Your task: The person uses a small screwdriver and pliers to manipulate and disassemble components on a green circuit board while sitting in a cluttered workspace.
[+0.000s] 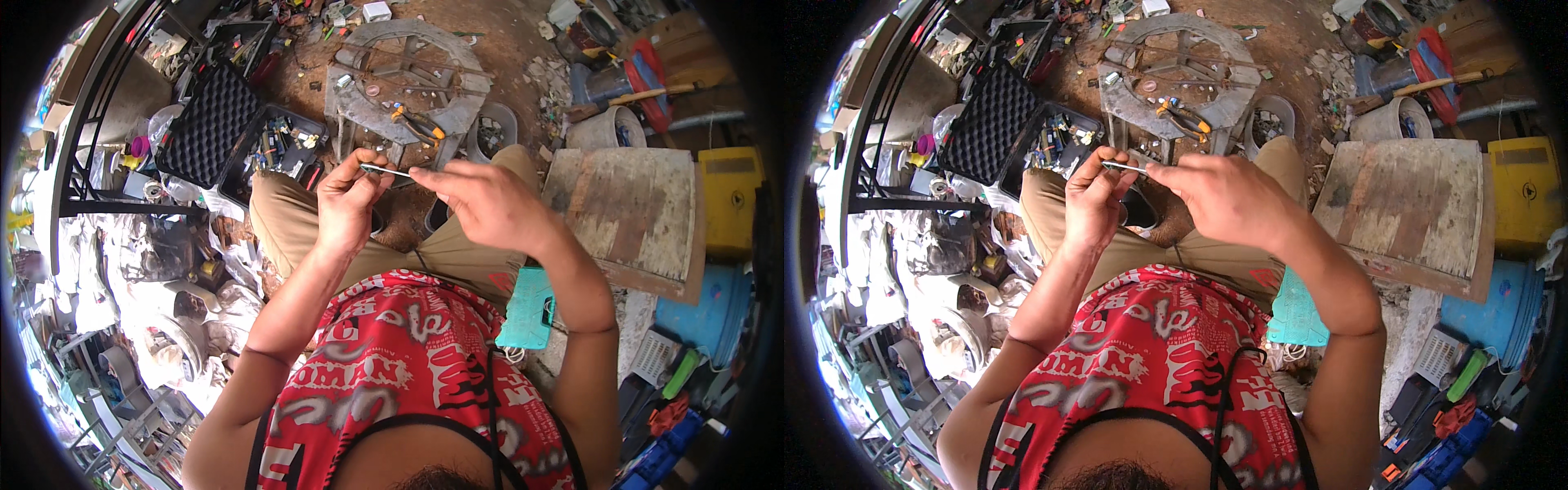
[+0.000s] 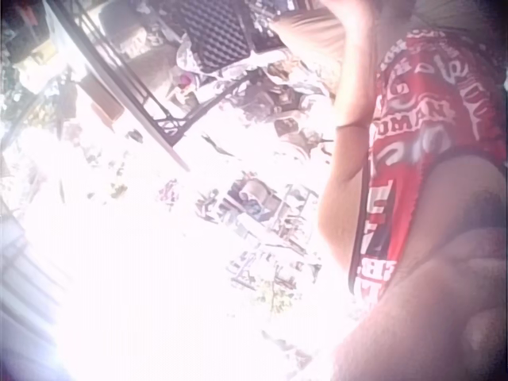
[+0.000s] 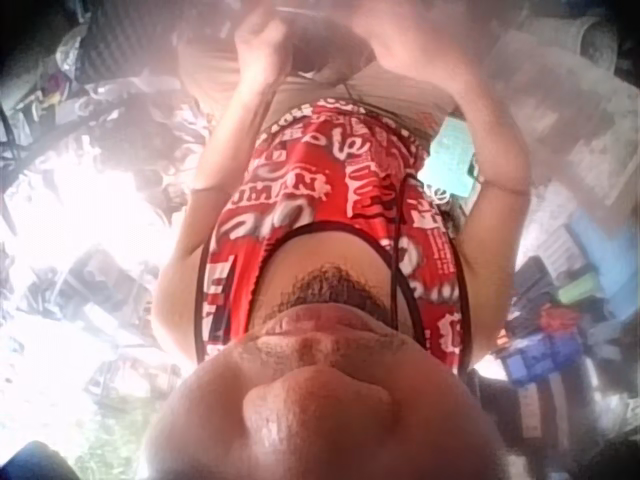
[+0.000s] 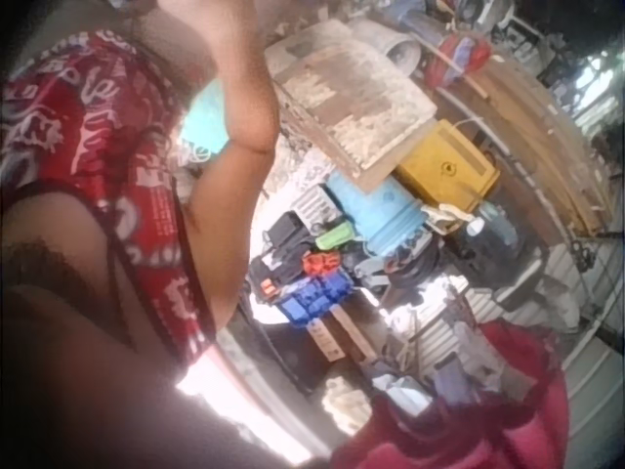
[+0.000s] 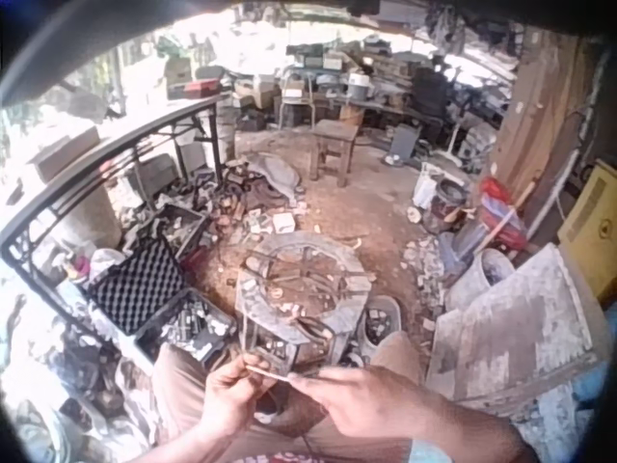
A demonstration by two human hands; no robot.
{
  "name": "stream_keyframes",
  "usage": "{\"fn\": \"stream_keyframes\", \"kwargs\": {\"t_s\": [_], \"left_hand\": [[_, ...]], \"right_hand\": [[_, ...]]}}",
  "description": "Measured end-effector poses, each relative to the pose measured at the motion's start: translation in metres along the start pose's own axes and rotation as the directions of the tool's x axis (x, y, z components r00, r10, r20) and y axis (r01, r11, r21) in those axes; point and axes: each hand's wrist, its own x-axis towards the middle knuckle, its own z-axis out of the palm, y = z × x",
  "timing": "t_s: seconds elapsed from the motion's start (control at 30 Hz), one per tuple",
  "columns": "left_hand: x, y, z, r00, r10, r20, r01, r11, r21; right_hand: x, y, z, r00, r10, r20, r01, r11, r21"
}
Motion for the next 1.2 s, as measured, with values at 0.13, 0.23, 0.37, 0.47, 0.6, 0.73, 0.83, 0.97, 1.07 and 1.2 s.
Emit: {"fn": "stream_keyframes", "kwargs": {"t_s": [0.13,0.23,0.37,0.47,0.6,0.73,0.83,0.97,1.07,1.2], "left_hand": [[0.003,-0.003,-0.009,1.000,-0.024,0.003,0.024,0.995,-0.098],[0.007,0.002,-0.009,0.997,-0.076,0.013,0.078,0.976,-0.202],[0.006,0.003,-0.009,0.991,-0.127,-0.033,0.114,0.956,-0.271],[0.005,0.006,-0.014,0.991,-0.136,-0.013,0.128,0.953,-0.273],[0.005,0.000,-0.012,0.994,-0.077,-0.075,0.061,0.979,-0.196],[0.009,-0.004,-0.016,0.997,-0.041,-0.059,0.035,0.995,-0.094],[0.010,-0.002,-0.014,0.997,-0.049,-0.058,0.047,0.998,-0.036],[0.009,-0.003,-0.012,0.993,-0.066,-0.099,0.068,0.997,0.025],[0.011,-0.007,-0.010,0.980,-0.080,-0.184,0.084,0.996,0.011],[0.013,-0.007,-0.012,0.976,-0.083,-0.200,0.086,0.996,0.006]], "right_hand": [[0.011,0.010,-0.006,0.998,-0.064,0.019,0.064,0.998,0.005],[0.007,0.012,0.001,0.999,-0.032,-0.013,0.032,1.000,0.000],[-0.008,0.004,0.022,0.996,0.060,-0.067,-0.061,0.998,-0.010],[-0.010,0.003,0.033,0.994,0.070,-0.084,-0.077,0.994,-0.082],[-0.012,0.000,0.048,0.981,0.001,-0.196,-0.045,0.974,-0.221],[-0.013,0.001,0.051,0.978,-0.036,-0.207,-0.023,0.960,-0.279],[-0.012,0.002,0.045,0.987,-0.009,-0.160,-0.034,0.964,-0.264],[-0.002,0.003,0.019,0.998,0.070,0.002,-0.067,0.964,-0.256],[0.013,0.012,0.002,0.999,0.022,0.044,-0.012,0.976,-0.216],[0.031,0.004,-0.015,0.993,-0.010,0.117,0.039,0.969,-0.243]]}}
